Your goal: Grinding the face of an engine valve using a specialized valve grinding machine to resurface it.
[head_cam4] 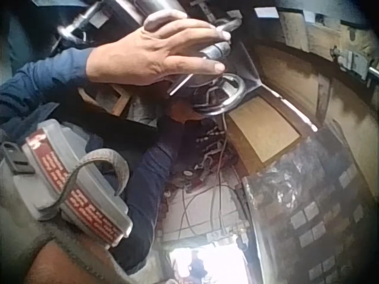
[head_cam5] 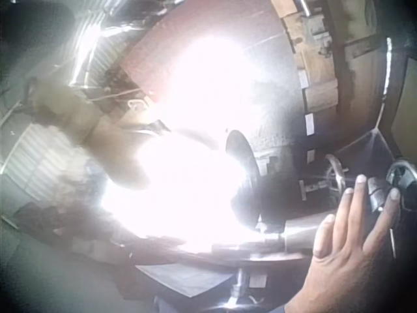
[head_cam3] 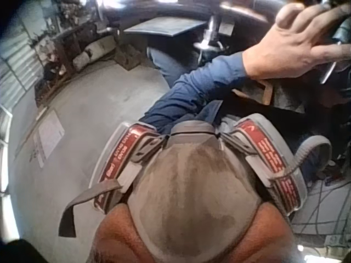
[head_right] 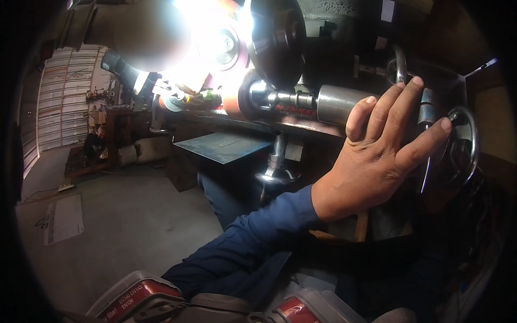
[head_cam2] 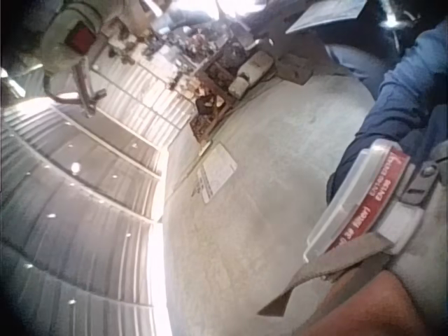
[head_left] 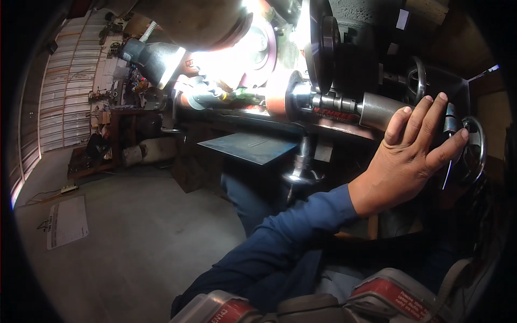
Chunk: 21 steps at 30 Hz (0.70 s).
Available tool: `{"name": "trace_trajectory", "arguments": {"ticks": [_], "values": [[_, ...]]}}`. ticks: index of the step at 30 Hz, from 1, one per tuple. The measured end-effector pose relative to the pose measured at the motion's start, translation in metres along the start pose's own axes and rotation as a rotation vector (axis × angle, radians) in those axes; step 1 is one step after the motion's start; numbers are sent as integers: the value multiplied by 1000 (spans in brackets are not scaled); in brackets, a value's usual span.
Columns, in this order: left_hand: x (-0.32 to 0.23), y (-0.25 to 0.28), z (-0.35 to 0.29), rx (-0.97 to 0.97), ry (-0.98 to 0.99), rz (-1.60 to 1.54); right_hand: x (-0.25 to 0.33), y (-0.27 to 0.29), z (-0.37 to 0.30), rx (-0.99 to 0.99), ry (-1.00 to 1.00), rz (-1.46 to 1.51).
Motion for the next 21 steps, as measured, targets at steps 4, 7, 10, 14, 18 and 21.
{"name": "trace_trajectory", "arguments": {"ticks": [4,7,10,14,18,21], "values": [[0,-2,0,-2,7,5,-10,0,-7,11,-48,-76],[0,0,0,-22,6,-3,-13,-1,-13,59,-21,-152],[-1,1,1,-21,5,28,-14,-3,-17,137,23,-255],[0,5,2,-27,12,-109,-14,-3,-18,196,23,-293],[-1,7,2,-41,17,-118,-30,13,-14,46,-237,114],[-1,5,2,-45,15,-85,-28,20,-11,-20,-332,72]]}}
Point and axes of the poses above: each hand's wrist, its own z-axis towards the middle knuckle, its own y-axis out of the back of the hand, x = y × z, the point moved 9 cm from there along z, towards the middle knuckle, and after that the axes turned 8 degrees about x, right-handed, at the moved point
